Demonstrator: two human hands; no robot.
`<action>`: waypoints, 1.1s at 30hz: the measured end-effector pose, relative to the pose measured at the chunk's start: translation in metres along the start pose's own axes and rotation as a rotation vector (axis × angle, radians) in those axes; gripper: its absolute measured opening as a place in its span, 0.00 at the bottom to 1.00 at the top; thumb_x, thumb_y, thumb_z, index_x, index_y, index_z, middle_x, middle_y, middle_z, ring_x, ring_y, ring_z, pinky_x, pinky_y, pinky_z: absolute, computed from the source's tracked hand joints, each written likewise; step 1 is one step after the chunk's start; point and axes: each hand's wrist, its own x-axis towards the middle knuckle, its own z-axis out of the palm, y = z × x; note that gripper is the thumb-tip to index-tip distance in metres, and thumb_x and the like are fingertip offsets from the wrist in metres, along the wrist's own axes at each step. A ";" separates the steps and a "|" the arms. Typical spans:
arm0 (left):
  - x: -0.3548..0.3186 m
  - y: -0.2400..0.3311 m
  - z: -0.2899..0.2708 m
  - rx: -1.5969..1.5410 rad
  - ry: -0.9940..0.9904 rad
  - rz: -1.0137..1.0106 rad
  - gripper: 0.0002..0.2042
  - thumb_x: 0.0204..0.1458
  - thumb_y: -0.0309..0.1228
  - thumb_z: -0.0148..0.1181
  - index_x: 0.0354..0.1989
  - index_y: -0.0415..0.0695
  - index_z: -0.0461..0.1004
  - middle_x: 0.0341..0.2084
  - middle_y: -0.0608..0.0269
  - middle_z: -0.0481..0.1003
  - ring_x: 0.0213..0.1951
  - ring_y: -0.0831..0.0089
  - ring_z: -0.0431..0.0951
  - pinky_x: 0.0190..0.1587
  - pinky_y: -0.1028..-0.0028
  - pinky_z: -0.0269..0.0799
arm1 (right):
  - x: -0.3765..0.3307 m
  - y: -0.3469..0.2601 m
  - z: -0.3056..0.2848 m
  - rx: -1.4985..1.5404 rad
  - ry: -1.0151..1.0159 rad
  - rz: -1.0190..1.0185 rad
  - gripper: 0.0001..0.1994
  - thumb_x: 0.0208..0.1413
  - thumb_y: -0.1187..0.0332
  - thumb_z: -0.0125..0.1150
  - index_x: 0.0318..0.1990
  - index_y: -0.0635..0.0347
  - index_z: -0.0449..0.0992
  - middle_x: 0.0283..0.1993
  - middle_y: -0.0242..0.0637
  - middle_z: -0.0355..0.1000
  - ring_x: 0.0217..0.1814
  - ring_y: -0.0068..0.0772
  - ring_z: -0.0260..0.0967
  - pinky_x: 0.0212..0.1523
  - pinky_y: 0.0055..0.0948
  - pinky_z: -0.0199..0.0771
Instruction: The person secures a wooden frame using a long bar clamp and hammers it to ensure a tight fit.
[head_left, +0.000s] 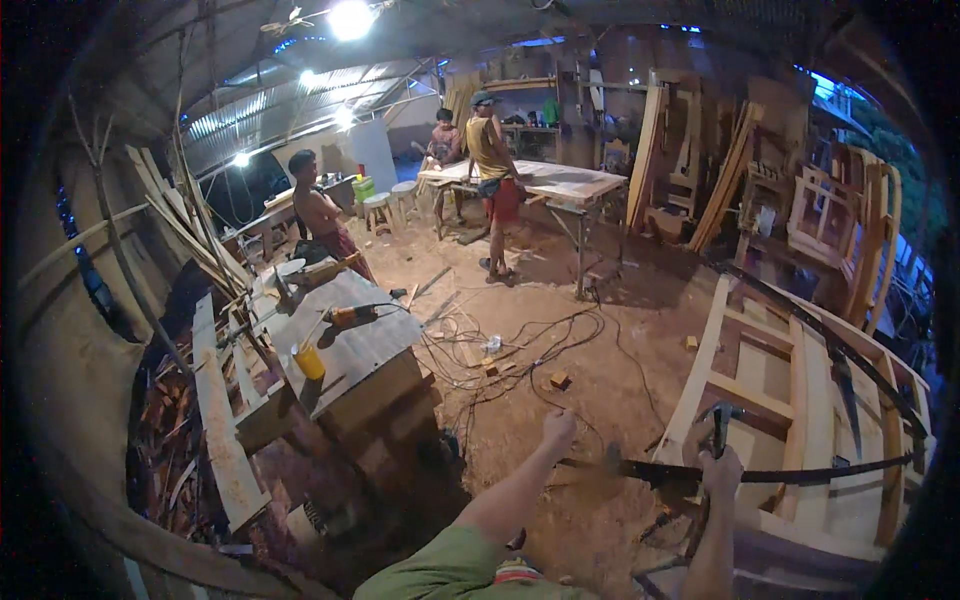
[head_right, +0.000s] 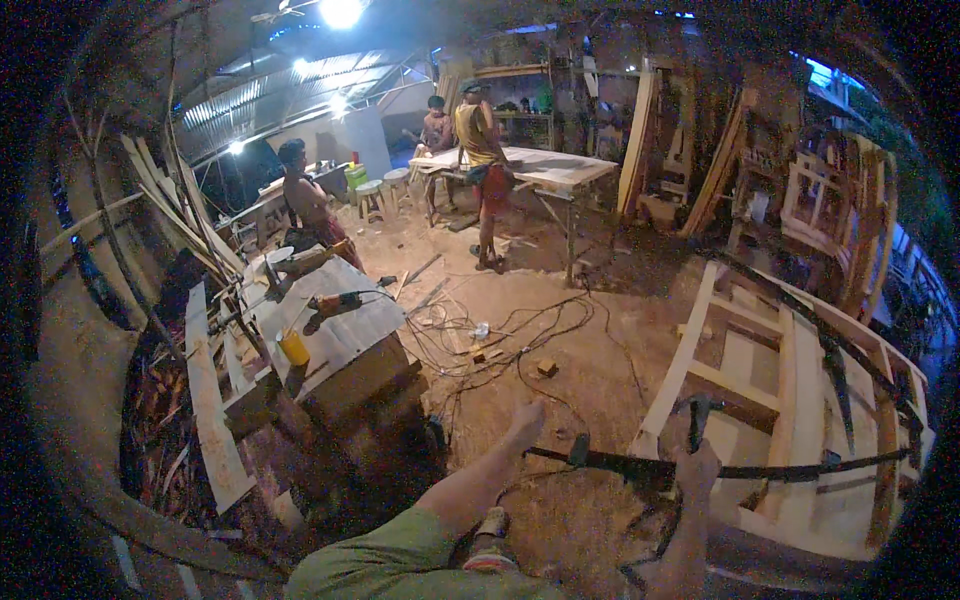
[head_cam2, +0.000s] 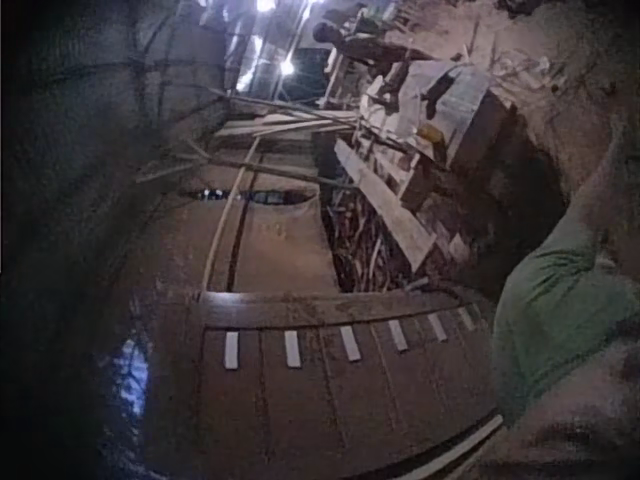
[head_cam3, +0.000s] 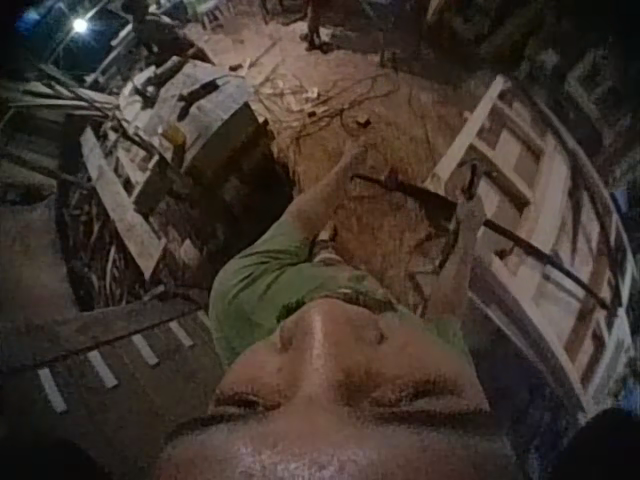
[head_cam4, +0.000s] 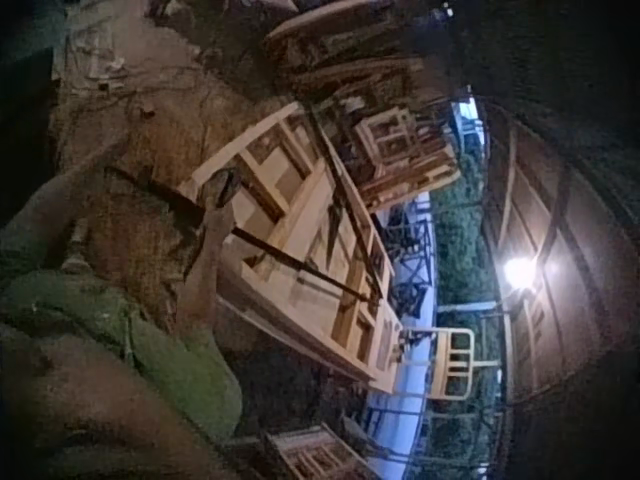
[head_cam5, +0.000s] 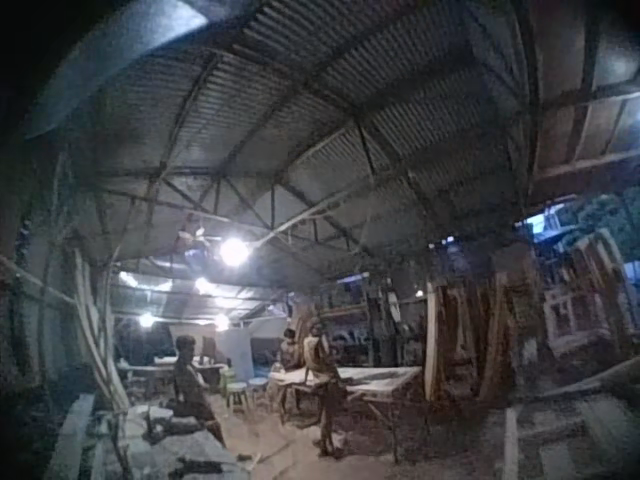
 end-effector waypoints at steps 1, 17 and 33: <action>0.007 -0.011 -0.017 -0.089 0.085 0.145 0.14 0.57 0.35 0.50 0.19 0.45 0.69 0.13 0.68 0.66 0.15 0.78 0.63 0.17 0.71 0.55 | -0.003 -0.007 0.012 0.016 0.051 -0.068 0.19 0.44 0.57 0.67 0.37 0.62 0.74 0.34 0.50 0.75 0.40 0.54 0.73 0.44 0.47 0.71; -0.031 0.020 0.033 -0.065 0.198 0.113 0.15 0.54 0.31 0.54 0.15 0.41 0.68 0.13 0.72 0.66 0.15 0.81 0.60 0.18 0.72 0.51 | 0.011 0.039 0.016 -0.072 0.202 -0.095 0.21 0.44 0.55 0.68 0.36 0.64 0.74 0.32 0.52 0.75 0.39 0.57 0.73 0.43 0.49 0.71; -0.031 -0.014 0.016 0.103 0.104 0.316 0.21 0.54 0.39 0.55 0.13 0.38 0.65 0.07 0.64 0.64 0.13 0.76 0.63 0.18 0.67 0.55 | -0.001 0.006 -0.004 -0.063 0.080 -0.008 0.17 0.43 0.59 0.67 0.36 0.62 0.75 0.35 0.52 0.74 0.40 0.56 0.73 0.43 0.46 0.70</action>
